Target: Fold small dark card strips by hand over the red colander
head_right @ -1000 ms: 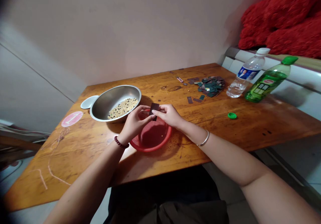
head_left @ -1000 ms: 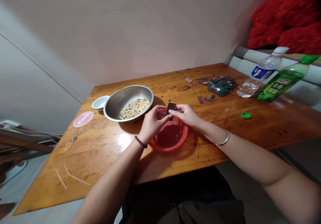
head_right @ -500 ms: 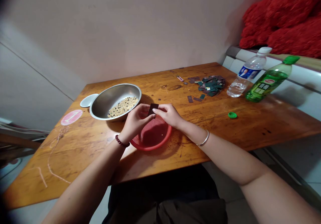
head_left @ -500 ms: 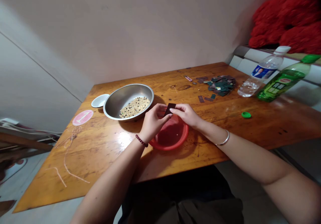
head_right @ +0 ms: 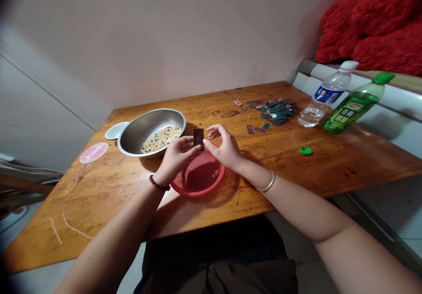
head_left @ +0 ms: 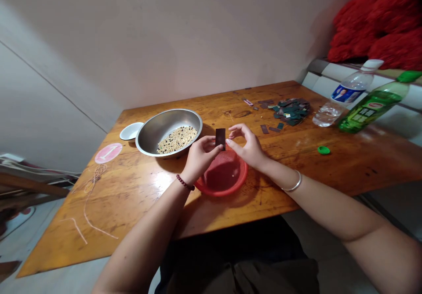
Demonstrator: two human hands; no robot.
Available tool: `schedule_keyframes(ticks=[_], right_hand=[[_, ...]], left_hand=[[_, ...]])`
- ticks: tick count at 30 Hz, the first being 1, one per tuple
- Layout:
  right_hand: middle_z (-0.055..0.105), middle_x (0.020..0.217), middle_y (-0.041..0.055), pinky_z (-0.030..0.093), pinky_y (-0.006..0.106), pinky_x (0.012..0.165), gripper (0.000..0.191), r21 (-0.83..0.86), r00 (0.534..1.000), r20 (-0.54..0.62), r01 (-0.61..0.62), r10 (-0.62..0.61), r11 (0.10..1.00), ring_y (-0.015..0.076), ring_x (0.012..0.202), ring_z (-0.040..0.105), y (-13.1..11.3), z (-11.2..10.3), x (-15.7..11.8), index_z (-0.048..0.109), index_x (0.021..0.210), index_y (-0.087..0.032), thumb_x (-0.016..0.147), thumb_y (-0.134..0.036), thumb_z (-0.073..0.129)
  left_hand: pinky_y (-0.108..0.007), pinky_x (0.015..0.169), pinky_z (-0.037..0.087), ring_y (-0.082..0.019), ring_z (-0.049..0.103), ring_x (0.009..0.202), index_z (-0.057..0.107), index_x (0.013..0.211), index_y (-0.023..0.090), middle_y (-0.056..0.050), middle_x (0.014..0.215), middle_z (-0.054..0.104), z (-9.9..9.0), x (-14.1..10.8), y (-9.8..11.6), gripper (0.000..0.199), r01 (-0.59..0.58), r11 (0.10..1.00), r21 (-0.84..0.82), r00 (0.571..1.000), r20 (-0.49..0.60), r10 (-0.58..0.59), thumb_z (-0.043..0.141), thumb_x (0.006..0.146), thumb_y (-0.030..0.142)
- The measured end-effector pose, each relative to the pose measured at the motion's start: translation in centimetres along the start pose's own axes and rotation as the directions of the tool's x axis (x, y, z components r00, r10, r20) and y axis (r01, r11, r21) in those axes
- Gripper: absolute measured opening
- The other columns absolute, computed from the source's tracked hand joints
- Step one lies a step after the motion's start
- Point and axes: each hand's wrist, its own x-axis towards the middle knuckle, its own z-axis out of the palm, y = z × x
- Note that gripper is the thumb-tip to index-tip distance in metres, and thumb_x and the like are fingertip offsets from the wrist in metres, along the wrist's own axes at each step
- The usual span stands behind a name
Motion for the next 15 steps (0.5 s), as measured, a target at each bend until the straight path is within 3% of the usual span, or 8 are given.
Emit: schedule_keyframes(ticks=[3,5,15], right_hand=[[0.063,0.085,0.0026,0.043,0.039,0.089,0.002,-0.304,0.979,0.090,0.204,-0.185,0.931,0.0206,0.088,0.060,-0.87,-0.33,-0.33,0.064,0.083,-0.023,0.080,-0.024,0.063],[0.063,0.084,0.0024,0.040,0.040,0.092,0.003,-0.416,0.964,0.125,0.265,-0.234,0.870,0.0207,0.087,0.060,-1.12,-0.33,-0.48,0.066,0.081,-0.023,0.081,-0.023,0.063],[0.066,0.082,0.0015,0.036,0.039,0.093,0.004,-0.505,0.965,0.139,0.262,-0.222,0.822,0.0202,0.084,0.061,-0.52,-0.13,-0.47,0.069,0.081,-0.024,0.081,-0.026,0.066]], left_hand=[[-0.019,0.058,0.050,-0.015,0.065,0.079,0.065,0.100,0.013,-0.010,0.094,0.070,-0.14,-0.15,0.48,0.037,0.107,0.993,-0.057,0.994,0.019,-0.106,0.073,0.074,0.038],[-0.017,0.054,0.048,-0.012,0.063,0.074,0.065,0.097,0.012,-0.008,0.090,0.069,-0.17,-0.23,0.71,0.038,0.127,0.989,-0.081,0.992,0.029,-0.125,0.075,0.072,0.040],[-0.016,0.055,0.047,-0.012,0.061,0.075,0.066,0.098,0.013,-0.007,0.089,0.068,-0.10,-0.28,0.70,0.039,0.135,0.988,-0.069,0.989,0.064,-0.131,0.076,0.071,0.039]])
